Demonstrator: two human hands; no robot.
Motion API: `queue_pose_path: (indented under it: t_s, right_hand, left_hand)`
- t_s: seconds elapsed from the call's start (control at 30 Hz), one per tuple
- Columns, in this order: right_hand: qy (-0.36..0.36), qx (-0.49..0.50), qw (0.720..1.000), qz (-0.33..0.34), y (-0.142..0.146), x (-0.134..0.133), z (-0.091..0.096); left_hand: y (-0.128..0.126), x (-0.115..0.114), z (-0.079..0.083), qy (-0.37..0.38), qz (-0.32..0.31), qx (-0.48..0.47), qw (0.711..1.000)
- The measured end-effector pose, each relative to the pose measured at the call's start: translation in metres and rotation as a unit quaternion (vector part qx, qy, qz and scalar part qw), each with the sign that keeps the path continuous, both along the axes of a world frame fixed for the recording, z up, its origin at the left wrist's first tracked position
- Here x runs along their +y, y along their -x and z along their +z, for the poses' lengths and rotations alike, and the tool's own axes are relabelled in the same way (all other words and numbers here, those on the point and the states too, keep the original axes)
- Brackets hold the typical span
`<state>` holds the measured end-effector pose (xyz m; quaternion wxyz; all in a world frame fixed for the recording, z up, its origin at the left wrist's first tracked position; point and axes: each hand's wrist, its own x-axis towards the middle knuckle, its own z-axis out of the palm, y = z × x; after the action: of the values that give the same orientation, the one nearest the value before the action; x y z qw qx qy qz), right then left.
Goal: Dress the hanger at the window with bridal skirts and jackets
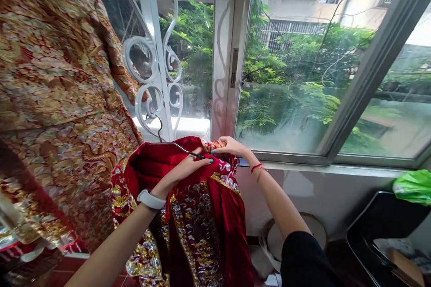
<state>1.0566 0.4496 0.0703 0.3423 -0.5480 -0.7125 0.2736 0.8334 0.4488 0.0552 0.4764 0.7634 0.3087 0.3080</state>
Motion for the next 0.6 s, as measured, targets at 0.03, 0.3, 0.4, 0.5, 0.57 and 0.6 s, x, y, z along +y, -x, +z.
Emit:
queue_pose_path:
  t_s: [0.03,0.3,0.4,0.5,0.57,0.6]
  right_hand:
    - [-0.007,0.000,1.000,-0.004,0.001,-0.001,-0.004]
    - [-0.091,0.139,0.986,-0.029,-0.005,-0.051,-0.041]
    - [0.068,0.227,0.970,0.049,-0.020,-0.067,-0.051]
    - [0.117,0.294,0.946,0.066,-0.027,-0.065,-0.067]
    - [0.113,0.326,0.936,0.069,-0.024,-0.058,-0.079]
    - [0.104,0.341,0.932,0.071,-0.020,-0.054,-0.085]
  left_hand:
    - [-0.003,0.002,0.001,0.006,-0.022,-0.009,1.000]
    - [-0.013,-0.002,0.003,0.105,-0.102,-0.077,0.986]
    - [-0.009,-0.001,0.006,0.115,-0.118,-0.072,0.984]
    - [-0.007,0.003,0.013,0.057,-0.122,-0.009,0.991]
    - [-0.007,0.006,0.019,0.011,-0.117,0.065,0.991]
    - [-0.007,0.007,0.022,-0.001,-0.114,0.097,0.989]
